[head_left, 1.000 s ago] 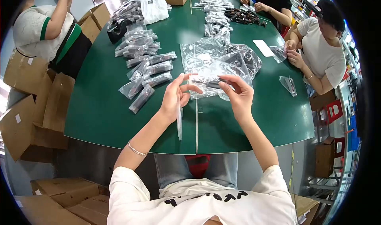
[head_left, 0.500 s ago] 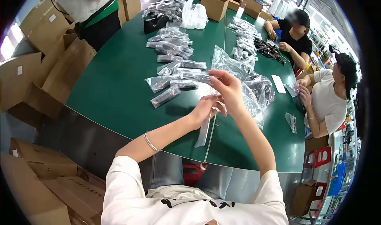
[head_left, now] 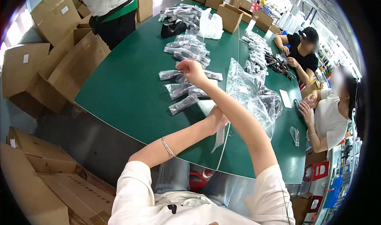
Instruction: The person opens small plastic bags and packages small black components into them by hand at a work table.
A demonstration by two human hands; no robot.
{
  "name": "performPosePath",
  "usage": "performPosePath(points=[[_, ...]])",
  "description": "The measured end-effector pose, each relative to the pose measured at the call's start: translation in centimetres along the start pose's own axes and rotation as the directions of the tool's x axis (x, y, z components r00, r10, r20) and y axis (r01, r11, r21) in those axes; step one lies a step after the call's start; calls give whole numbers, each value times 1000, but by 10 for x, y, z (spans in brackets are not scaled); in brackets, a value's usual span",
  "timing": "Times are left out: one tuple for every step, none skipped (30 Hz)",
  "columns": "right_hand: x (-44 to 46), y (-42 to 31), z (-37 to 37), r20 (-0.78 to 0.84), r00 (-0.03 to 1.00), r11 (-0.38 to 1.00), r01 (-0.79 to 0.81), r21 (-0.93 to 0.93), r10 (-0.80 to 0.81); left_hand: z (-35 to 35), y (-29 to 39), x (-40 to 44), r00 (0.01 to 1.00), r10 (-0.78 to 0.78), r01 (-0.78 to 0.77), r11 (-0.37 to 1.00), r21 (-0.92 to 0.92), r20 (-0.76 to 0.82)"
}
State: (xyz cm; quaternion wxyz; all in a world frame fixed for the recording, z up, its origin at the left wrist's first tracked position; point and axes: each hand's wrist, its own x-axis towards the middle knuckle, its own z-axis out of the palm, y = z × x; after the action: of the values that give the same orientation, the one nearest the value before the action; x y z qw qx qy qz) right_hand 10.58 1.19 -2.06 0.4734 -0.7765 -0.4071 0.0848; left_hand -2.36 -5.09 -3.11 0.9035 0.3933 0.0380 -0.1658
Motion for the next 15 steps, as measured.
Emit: performPosePath(points=[[1,4,0,4,996,987,90,-133,-90,-12,-11,15,999,9,-10,1000,24,51],[1,1,-1,19,984,948,177,-263,-179,-10,-7,14,994,17,-22,999,49,104],[-1,-1,-1,15,984,948,175,-267,-178,-8,-5,10,994,15,-21,998,51,109],[-5,-3,-2,-12,973,938,218,-268,-229,-6,-3,6,999,-24,24,1000,-1,42],[-10,-10,-3,-41,958,926,261,-275,-282,-2,4,0,998,-65,64,997,-53,-20],[-16,-19,-7,-34,960,930,259,-262,-277,-3,2,2,998,-64,64,997,-43,-5],[-23,-29,-10,-54,945,928,305,-214,-323,-4,-5,5,1000,21,-21,1000,-12,12],[-32,-39,-14,-78,928,922,349,-170,-365,-7,-16,11,994,103,-104,994,17,36],[-49,-60,-23,-62,930,923,349,-163,-362,-17,-22,12,948,272,-301,934,191,163],[-63,-67,-28,-75,890,888,437,-140,-450,-28,-28,14,858,429,-505,805,312,283],[-79,-77,-36,-79,870,871,475,-123,-486,-44,-38,29,836,488,-522,848,90,252],[-101,-91,-45,-114,877,877,442,-188,-467,-60,-48,44,810,544,-527,839,-136,220],[-123,-99,-54,-147,882,880,405,-249,-448,-64,-49,56,827,551,-511,820,-258,114],[-144,-99,-61,-193,900,902,331,-276,-390,-67,-50,67,834,551,-509,775,-374,8],[-164,-98,-68,-240,913,921,255,-293,-329,-45,-19,29,814,581,-563,787,-252,-3]])
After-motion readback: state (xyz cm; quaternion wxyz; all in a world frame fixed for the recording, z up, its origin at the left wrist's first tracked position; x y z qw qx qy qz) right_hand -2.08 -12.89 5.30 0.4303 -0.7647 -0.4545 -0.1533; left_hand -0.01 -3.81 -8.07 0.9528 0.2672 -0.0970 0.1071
